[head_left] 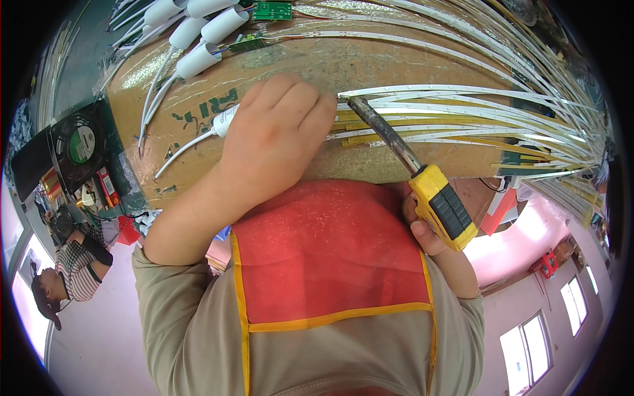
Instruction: The person connects wires from electronic modules to LED light strips and solders them using a handheld soldering iron, placing the assembled strips onto the table.
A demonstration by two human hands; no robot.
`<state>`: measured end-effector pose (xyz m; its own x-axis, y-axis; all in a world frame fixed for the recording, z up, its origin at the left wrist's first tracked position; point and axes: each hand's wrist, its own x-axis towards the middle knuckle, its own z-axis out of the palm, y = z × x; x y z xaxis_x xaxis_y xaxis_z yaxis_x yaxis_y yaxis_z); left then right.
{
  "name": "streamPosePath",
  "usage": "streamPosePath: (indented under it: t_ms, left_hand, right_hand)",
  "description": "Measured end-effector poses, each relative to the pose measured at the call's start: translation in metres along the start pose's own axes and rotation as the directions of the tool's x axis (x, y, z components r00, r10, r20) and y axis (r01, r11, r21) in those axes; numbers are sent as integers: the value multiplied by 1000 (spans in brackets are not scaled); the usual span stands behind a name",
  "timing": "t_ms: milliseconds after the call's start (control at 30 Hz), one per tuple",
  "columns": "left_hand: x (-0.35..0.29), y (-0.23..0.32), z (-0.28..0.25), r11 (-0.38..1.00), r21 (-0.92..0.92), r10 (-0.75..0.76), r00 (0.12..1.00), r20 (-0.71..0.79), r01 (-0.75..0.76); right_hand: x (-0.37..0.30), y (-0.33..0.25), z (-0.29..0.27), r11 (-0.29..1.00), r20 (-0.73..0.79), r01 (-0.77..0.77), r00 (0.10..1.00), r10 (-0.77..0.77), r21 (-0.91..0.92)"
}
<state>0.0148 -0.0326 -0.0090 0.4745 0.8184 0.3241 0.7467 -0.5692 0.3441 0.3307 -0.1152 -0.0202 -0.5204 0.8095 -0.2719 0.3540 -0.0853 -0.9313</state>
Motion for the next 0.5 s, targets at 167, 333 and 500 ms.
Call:
streamPosePath:
  t_ms: [167,333,500]
  left_hand:
    - [1,1,-3,1000,-10,-11,999,41,11]
    - [2,2,-6,1000,-13,-27,996,89,29]
    - [3,0,-5,1000,-19,-11,997,78,12]
  right_hand:
    - [-1,5,2,1000,1,22,1000,-22,17]
    - [-4,6,5,997,-79,49,996,-44,57]
    - [-6,7,4,990,-85,34,996,-23,136]
